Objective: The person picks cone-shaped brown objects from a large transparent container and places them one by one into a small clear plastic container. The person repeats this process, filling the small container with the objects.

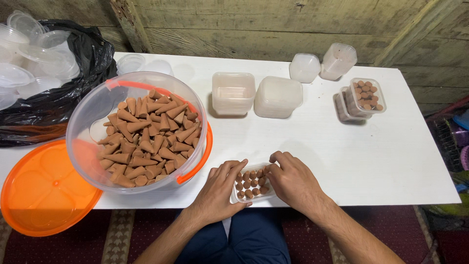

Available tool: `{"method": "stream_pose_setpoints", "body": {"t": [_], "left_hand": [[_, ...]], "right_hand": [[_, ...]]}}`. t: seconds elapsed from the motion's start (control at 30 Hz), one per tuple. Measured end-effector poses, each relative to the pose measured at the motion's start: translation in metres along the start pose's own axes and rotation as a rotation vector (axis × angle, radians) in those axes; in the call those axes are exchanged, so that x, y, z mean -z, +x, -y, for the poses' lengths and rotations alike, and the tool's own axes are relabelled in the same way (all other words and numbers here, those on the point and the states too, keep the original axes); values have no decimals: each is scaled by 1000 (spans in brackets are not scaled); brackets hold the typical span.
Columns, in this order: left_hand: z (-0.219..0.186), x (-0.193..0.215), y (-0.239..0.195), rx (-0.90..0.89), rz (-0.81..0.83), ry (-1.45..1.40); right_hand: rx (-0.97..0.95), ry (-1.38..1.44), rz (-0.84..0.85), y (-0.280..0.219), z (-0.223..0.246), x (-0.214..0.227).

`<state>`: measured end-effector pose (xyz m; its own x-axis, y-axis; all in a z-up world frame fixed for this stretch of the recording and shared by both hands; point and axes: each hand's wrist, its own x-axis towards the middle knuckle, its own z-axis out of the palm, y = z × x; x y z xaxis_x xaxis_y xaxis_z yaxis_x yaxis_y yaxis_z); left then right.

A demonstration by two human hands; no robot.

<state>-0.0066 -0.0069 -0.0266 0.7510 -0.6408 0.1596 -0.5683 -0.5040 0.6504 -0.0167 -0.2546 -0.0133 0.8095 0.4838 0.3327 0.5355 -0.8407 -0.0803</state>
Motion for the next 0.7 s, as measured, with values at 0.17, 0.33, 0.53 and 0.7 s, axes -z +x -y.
{"method": "stream_pose_setpoints", "body": {"t": [0.17,0.33,0.53,0.7], "left_hand": [[1,1,0,-16,-2,5],[-1,6,-1,-41,-23,14],[-13,23,-9,-80,-44,19],[-51,60,-24,-292,-108,-8]], "right_hand": [[0,26,2,1,0,8],[-24,112,31,8,4,32],[-25,171,-69,29,14,63],[-25,422,-188,61,39,97]]}}
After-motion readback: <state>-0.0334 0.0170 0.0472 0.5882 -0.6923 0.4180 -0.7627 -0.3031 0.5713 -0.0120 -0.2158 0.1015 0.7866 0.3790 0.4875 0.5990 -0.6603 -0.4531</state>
